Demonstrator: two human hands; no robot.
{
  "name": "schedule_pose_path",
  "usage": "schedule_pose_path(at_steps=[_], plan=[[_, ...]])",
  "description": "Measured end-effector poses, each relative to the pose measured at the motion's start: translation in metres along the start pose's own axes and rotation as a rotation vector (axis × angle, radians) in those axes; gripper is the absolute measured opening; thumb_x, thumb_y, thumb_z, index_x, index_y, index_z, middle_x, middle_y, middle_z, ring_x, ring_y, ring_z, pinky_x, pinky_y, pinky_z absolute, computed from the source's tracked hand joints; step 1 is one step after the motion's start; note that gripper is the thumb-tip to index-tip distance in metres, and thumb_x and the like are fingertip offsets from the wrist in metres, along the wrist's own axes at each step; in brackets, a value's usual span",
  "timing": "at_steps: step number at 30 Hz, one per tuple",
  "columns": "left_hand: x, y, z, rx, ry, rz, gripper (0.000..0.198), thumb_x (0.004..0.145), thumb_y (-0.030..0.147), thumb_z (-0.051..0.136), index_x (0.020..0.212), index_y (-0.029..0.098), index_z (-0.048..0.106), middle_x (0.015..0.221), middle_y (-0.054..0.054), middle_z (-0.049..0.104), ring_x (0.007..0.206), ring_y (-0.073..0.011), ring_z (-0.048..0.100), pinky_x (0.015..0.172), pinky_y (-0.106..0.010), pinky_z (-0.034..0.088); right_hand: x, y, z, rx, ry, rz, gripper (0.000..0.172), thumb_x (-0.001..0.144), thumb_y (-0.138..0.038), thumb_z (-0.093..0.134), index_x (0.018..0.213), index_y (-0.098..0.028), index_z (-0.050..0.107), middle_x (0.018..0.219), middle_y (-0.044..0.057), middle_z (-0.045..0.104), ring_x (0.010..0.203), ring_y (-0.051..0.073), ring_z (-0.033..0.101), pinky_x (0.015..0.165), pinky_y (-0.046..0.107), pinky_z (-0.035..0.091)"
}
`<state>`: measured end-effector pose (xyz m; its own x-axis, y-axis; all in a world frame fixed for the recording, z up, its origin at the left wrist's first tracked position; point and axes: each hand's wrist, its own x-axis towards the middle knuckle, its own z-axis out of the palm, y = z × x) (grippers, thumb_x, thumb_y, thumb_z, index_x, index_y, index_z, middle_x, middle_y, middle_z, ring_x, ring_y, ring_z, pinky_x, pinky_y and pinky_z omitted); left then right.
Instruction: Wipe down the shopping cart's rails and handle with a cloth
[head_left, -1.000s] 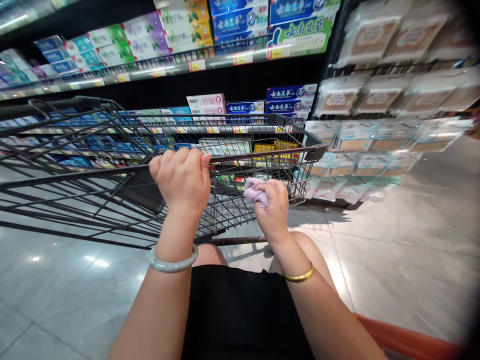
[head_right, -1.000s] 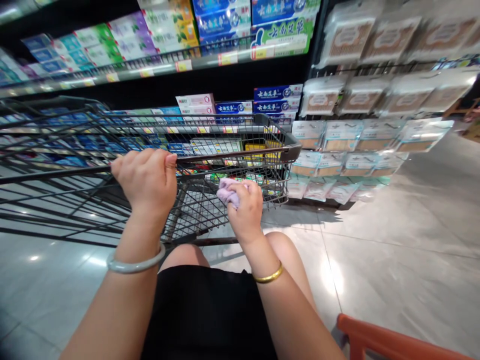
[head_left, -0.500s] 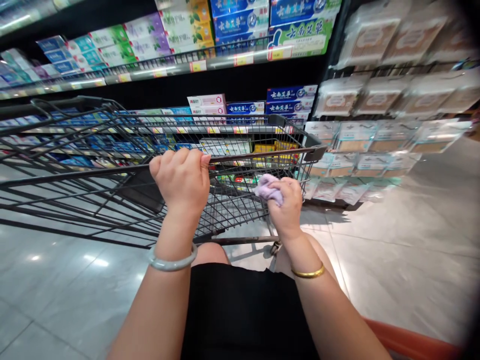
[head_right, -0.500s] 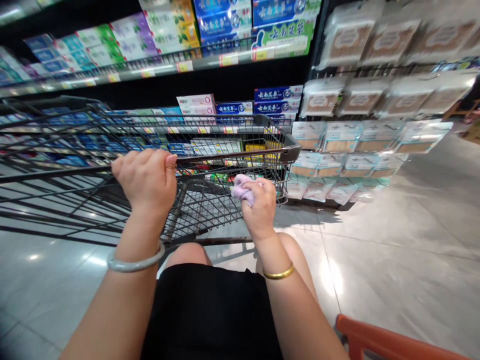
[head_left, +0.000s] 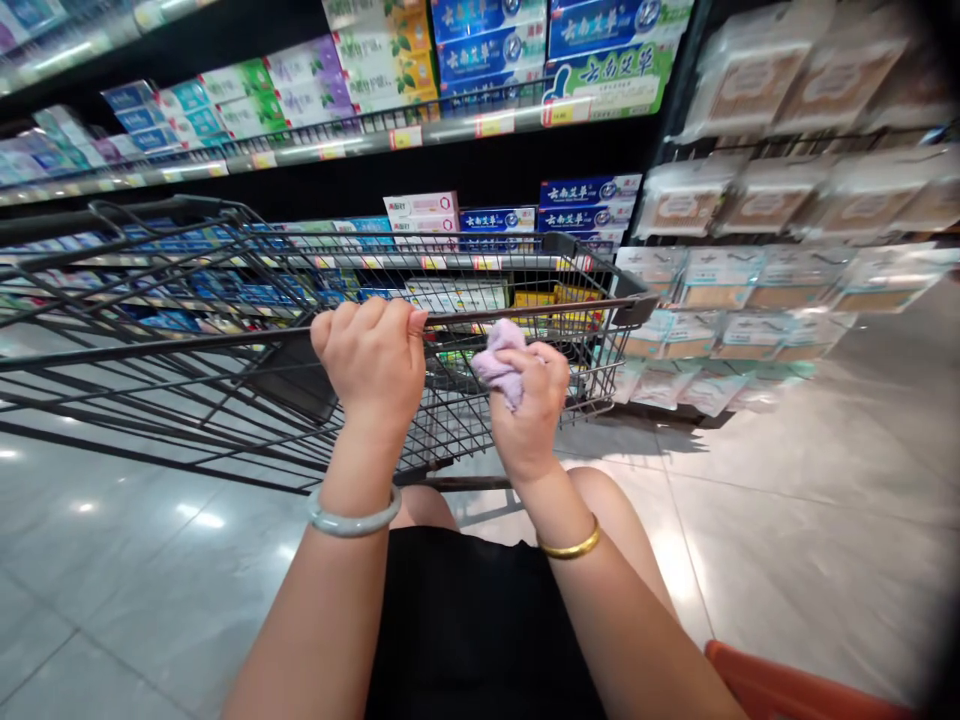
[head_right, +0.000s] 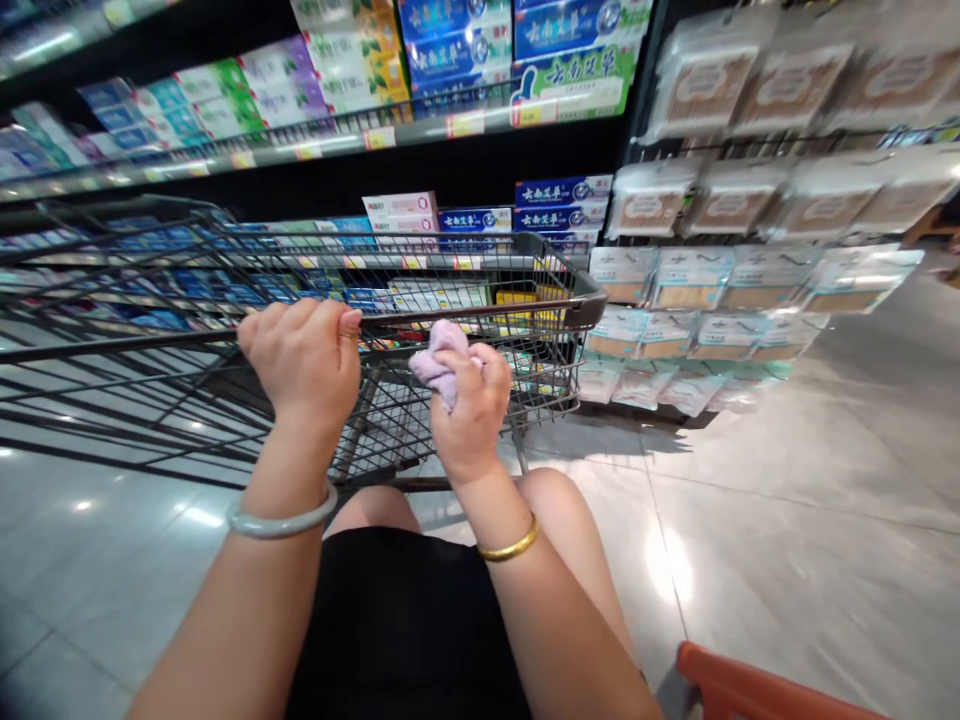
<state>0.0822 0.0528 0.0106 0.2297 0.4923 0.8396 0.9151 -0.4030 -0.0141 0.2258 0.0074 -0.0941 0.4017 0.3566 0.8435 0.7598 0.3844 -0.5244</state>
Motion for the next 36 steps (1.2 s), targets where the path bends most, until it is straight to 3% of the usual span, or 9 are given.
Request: schedule_pose_path(at_steps=[3,5,11,18,21,23,25,31,36], plan=[[-0.003,0.000,0.002,-0.013,0.024,-0.014,0.044,0.104,0.050,0.034,0.088,0.026,0.067,0.088,-0.008,0.066,0.091,-0.0283,0.051,0.091,-0.045,0.028,-0.014,-0.011,0.011,-0.036,-0.222,-0.099,0.037,0.083,-0.013,0.060,0.115,-0.029,0.070,0.119,0.009,0.059,0.112,0.026,0.056,0.098,0.044,0.048],[-0.004,-0.001,0.003,-0.026,0.025,-0.019,0.043,0.104,0.050,0.035,0.091,0.027,0.069,0.090,-0.008,0.067,0.092,-0.0284,0.052,0.091,-0.046,0.028,-0.019,-0.017,0.015,-0.037,-0.272,-0.171,0.033,0.085,-0.014,0.062,0.112,-0.031,0.072,0.116,0.007,0.062,0.106,0.025,0.058,0.094,0.042,0.049],[-0.001,-0.006,-0.007,-0.110,-0.044,0.006,0.038,0.104,0.046,0.038,0.096,0.029,0.071,0.100,-0.007,0.073,0.098,-0.0272,0.058,0.095,-0.047,0.032,0.010,-0.026,0.013,0.018,0.073,-0.099,0.029,0.088,-0.013,0.060,0.112,-0.027,0.069,0.120,0.009,0.057,0.116,0.025,0.058,0.102,0.046,0.048],[-0.012,-0.037,-0.021,-0.099,0.132,-0.253,0.038,0.104,0.048,0.041,0.097,0.031,0.074,0.125,-0.004,0.070,0.127,-0.0296,0.054,0.120,-0.062,0.010,-0.022,-0.046,0.031,0.042,-0.203,-0.289,0.032,0.087,-0.013,0.062,0.112,-0.031,0.070,0.118,0.005,0.061,0.106,0.024,0.059,0.092,0.041,0.051],[-0.020,-0.057,-0.016,-0.088,0.215,-0.239,0.033,0.102,0.046,0.044,0.097,0.030,0.073,0.112,-0.006,0.072,0.121,-0.0283,0.058,0.123,-0.059,0.015,-0.014,-0.045,0.025,0.097,-0.080,-0.324,0.030,0.086,-0.010,0.064,0.108,-0.031,0.070,0.117,0.004,0.059,0.109,0.021,0.059,0.098,0.040,0.049],[-0.023,-0.065,-0.013,-0.095,0.227,-0.174,0.032,0.102,0.045,0.045,0.097,0.030,0.073,0.100,-0.005,0.071,0.112,-0.0269,0.060,0.123,-0.057,0.020,-0.003,-0.043,0.022,0.076,0.076,-0.244,0.034,0.083,-0.009,0.069,0.109,-0.031,0.068,0.116,0.004,0.055,0.112,0.022,0.058,0.103,0.043,0.047],[-0.023,-0.067,-0.010,-0.110,0.244,-0.140,0.032,0.101,0.044,0.045,0.095,0.030,0.073,0.092,-0.005,0.069,0.105,-0.0263,0.060,0.122,-0.055,0.024,0.000,-0.045,0.025,0.038,0.108,-0.183,0.038,0.082,-0.008,0.068,0.113,-0.029,0.067,0.118,0.006,0.054,0.115,0.025,0.057,0.104,0.046,0.047],[-0.020,-0.062,-0.014,-0.148,0.247,-0.095,0.024,0.101,0.040,0.048,0.097,0.031,0.070,0.090,-0.005,0.069,0.098,-0.0264,0.059,0.115,-0.054,0.030,-0.029,-0.068,0.040,0.125,-0.288,-0.408,0.029,0.088,-0.015,0.062,0.113,-0.029,0.068,0.117,0.005,0.062,0.109,0.021,0.061,0.094,0.038,0.053],[-0.021,-0.058,-0.015,-0.171,0.294,-0.083,0.020,0.100,0.038,0.052,0.095,0.031,0.069,0.089,-0.004,0.070,0.098,-0.0261,0.060,0.110,-0.052,0.033,0.024,-0.062,0.015,0.136,-0.078,-0.371,0.050,0.081,-0.016,0.070,0.129,-0.026,0.060,0.115,0.007,0.065,0.110,0.027,0.063,0.095,0.049,0.053]])
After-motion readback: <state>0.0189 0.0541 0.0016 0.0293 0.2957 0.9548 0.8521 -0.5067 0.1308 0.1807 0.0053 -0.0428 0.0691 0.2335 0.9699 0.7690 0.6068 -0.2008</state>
